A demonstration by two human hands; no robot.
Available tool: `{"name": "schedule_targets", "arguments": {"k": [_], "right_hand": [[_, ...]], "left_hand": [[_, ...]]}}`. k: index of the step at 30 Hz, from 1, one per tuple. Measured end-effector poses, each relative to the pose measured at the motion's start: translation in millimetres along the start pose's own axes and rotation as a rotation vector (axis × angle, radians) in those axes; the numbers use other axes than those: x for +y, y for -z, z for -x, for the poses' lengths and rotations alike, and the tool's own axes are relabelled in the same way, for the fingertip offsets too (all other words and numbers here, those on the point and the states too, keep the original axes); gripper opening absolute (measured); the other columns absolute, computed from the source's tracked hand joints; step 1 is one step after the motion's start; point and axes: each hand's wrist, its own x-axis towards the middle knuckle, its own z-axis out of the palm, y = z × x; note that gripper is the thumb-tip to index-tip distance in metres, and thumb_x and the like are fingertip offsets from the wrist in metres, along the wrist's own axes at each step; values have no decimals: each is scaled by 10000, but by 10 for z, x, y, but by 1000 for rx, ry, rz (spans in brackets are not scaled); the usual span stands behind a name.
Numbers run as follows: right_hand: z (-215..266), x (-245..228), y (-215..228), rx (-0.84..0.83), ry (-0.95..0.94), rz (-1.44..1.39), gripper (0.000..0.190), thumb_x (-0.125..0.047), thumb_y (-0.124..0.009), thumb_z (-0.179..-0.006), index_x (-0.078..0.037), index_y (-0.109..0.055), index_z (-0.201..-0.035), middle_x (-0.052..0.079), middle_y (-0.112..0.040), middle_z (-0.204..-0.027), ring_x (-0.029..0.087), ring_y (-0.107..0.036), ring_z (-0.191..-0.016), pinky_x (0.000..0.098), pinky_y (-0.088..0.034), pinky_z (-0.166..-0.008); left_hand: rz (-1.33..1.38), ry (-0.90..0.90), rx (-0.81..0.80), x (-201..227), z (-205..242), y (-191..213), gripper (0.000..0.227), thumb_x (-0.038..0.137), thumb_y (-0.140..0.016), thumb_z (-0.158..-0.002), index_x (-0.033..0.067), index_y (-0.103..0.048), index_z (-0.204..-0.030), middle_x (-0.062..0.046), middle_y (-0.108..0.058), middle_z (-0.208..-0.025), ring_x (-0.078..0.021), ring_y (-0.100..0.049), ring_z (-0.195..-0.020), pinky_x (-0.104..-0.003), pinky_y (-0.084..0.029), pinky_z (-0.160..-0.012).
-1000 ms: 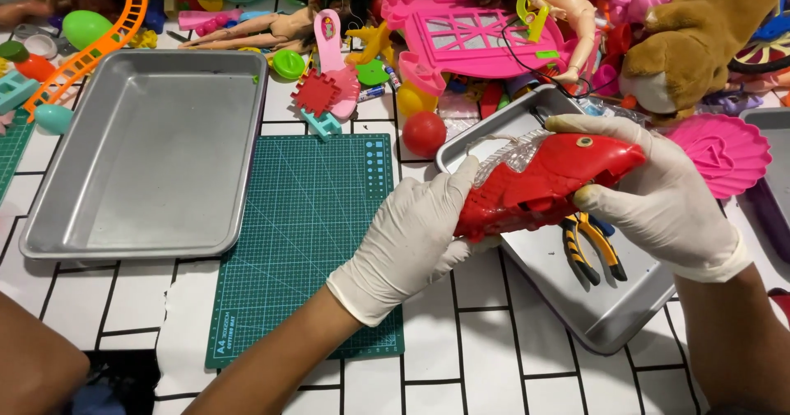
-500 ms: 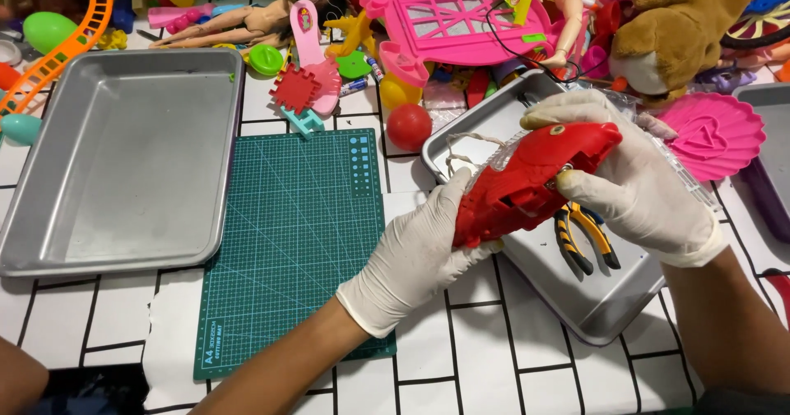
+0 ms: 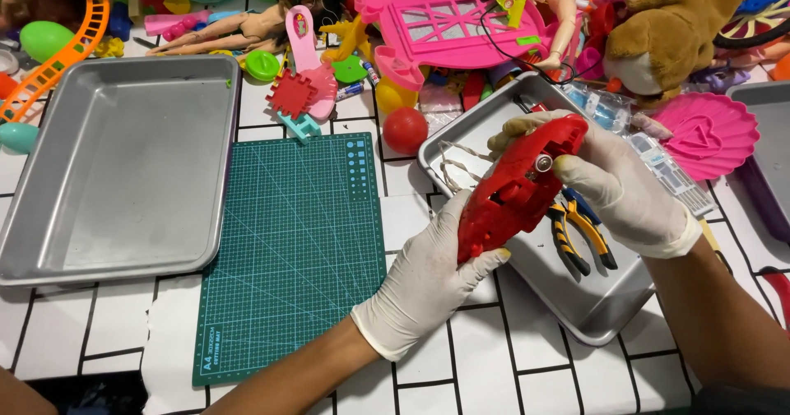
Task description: The person disassembles a green plastic toy case using pliers and a screwdriver, then removes a red plastic fish toy from a pile of toys. They open the fish toy, insert batteries into the compartment, and reassemble the toy.
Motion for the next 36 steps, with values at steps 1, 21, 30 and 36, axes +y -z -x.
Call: {"name": "schedule_targets", "arguments": {"k": [1,21,30,36], "right_hand": [[-2,33,12,12,-4,10,773,-500,-597,-772,-52,-554,-1401,146,-687,-1376,283,-683,-1263,417,-581,-1010],[-78,142,-184,62,-51,-174,645,-414,-623,-808,-40,-579,-1332,121,-673,-1301,269,-687,-1198,409,-591,-950],[-37,159,-236,101,-96,-196,505,-294,-607,-859,-45,-580,-1298,131,-683,-1246,246,-679,-1163,386,-579,-964],[50,267,-369,65,-276,-276,547,-114,-445,-897,92,-519,-1399,295,-627,-1274,408,-605,-1138,515,-469,-998]], "left_hand": [[-20,-14,4,-14,8,-15,711,372,-621,-960,54,-321,-1521,-237,-581,-1435,-423,-637,-1224,-438,-512,-969],[71,158,16,118,30,-9,724,519,-552,-918,85,-387,-1474,-168,-679,-1261,-379,-693,-1068,-441,-527,-869],[-127,306,-63,424,-29,120,732,518,-667,-716,139,-457,-1307,-141,-690,-1065,-415,-695,-927,-518,-529,-758],[-314,127,34,723,130,511,743,678,-419,-725,98,-613,-1146,-235,-652,-1001,-479,-680,-944,-566,-520,-779]]}}
